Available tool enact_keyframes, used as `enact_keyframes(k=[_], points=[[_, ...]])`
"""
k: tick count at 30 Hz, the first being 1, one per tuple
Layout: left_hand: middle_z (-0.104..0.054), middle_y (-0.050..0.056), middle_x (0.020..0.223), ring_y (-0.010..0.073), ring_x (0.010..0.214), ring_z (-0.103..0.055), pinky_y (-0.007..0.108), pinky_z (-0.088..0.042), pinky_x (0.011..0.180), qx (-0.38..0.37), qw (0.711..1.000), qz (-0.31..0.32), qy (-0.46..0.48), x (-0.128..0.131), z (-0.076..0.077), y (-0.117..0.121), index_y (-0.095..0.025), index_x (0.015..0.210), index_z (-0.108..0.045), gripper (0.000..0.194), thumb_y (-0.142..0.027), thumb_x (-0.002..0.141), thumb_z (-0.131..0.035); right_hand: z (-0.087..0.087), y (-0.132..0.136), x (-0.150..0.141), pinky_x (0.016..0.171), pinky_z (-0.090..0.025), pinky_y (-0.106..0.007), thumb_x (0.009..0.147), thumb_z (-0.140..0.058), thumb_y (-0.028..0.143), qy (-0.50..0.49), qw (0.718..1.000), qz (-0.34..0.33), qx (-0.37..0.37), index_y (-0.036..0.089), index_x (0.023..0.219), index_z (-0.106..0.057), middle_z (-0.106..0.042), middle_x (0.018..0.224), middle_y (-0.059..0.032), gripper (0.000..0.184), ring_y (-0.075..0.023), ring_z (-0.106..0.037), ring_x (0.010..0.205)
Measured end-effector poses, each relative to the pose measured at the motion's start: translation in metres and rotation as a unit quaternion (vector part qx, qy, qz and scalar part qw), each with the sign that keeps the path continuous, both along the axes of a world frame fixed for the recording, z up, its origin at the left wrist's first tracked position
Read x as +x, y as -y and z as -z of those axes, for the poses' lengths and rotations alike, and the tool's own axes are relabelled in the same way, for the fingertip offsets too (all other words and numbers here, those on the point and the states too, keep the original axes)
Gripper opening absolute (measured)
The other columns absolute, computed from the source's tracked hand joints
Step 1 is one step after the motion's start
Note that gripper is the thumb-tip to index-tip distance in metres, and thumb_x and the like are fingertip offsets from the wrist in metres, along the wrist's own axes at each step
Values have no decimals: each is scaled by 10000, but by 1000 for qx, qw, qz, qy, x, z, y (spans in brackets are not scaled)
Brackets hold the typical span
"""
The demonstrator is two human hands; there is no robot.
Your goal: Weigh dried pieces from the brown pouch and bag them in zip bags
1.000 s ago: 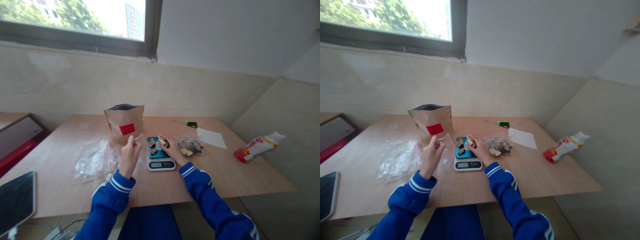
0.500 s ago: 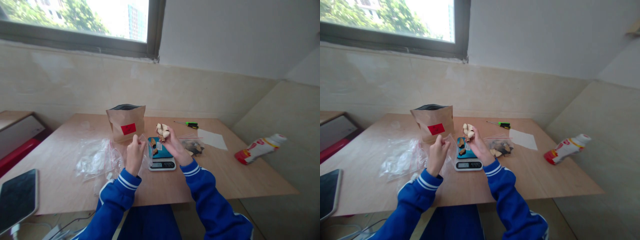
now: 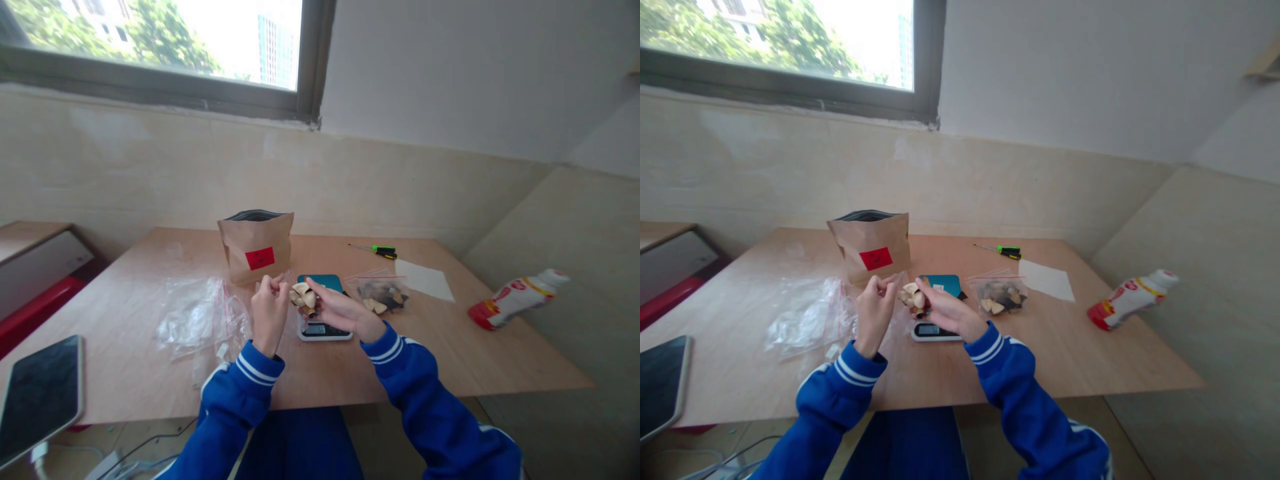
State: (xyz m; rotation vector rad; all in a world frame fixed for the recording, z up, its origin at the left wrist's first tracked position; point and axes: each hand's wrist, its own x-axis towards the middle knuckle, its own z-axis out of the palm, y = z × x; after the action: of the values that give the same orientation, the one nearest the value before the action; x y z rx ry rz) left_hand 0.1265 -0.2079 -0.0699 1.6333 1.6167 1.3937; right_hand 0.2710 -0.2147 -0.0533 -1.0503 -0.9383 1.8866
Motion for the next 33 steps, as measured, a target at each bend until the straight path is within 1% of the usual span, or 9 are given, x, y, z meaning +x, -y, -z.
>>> enact_keyframes(k=[5, 9, 11, 15, 18, 21, 24, 27, 33], points=[[-550, -40, 579, 137, 563, -535, 242, -361, 553, -14, 999, -3, 30, -1, -5, 4, -221, 637, -395, 194, -287, 781, -507, -13, 2, -4, 727, -525, -302, 939, -340, 538, 46, 999, -2, 24, 190, 981, -633, -677, 916, -74, 457, -166, -631, 822], [-544, -46, 588, 127, 570, -528, 239, -374, 566, -1, 998, -26, 56, -9, -10, 2, -221, 629, -370, 219, -288, 783, -511, -30, 9, 10, 902, -493, -380, 927, -361, 544, 129, 979, -40, 151, 198, 1082, -650, -647, 1148, -95, 476, -209, -587, 1081], [-546, -50, 588, 118, 552, -511, 236, -369, 556, 5, 997, -38, 65, -15, -12, 1, -219, 620, -358, 232, -276, 784, -512, -30, 9, 27, 939, -473, -386, 919, -427, 479, 179, 955, -11, 234, 215, 1088, -653, -621, 1208, -77, 386, -209, -569, 1114], [-595, -41, 643, 109, 547, -492, 236, -359, 539, 10, 995, -59, 80, -24, -16, 1, -216, 613, -353, 236, -258, 781, -514, 5, 0, 68, 913, -467, -427, 866, -528, 306, 420, 844, 94, 320, 181, 1068, -643, -644, 1095, -106, 265, -228, -593, 1016], [-621, -28, 688, 111, 562, -482, 242, -365, 551, 24, 993, -75, 93, -27, -16, 2, -217, 616, -354, 230, -255, 779, -511, 44, -4, 88, 967, -414, -460, 781, -593, 174, 556, 745, 90, 358, 143, 1021, -651, -632, 1063, -134, 249, -260, -564, 1062], [-645, -20, 724, 110, 568, -480, 245, -369, 558, 30, 991, -78, 104, -28, -15, 3, -216, 621, -354, 228, -253, 779, -514, 68, -3, 96, 959, -417, -453, 748, -605, 122, 596, 704, 89, 375, 141, 1004, -651, -625, 1063, -136, 262, -263, -561, 1069], [-677, -6, 784, 113, 597, -517, 244, -379, 562, 30, 990, -71, 118, -28, -13, 4, -215, 629, -358, 222, -251, 783, -513, 70, -3, 96, 923, -443, -442, 724, -604, 94, 596, 697, 111, 382, 154, 980, -660, -646, 1024, -115, 269, -254, -590, 1013], [-697, 7, 835, 113, 599, -536, 242, -380, 551, 28, 990, -66, 125, -26, -12, 5, -215, 634, -358, 221, -252, 792, -508, 58, -6, 88, 860, -478, -408, 708, -548, 35, 571, 712, 135, 387, 171, 902, -674, -676, 935, -84, 269, -228, -625, 910], [-706, 17, 894, 100, 561, -532, 238, -388, 538, 17, 991, -44, 123, -17, -9, 8, -214, 630, -345, 229, -242, 792, -504, 4, -13, 37, 748, -513, -323, 761, -576, 121, 409, 814, 156, 381, 174, 853, -660, -693, 836, -44, 136, -176, -651, 786]])
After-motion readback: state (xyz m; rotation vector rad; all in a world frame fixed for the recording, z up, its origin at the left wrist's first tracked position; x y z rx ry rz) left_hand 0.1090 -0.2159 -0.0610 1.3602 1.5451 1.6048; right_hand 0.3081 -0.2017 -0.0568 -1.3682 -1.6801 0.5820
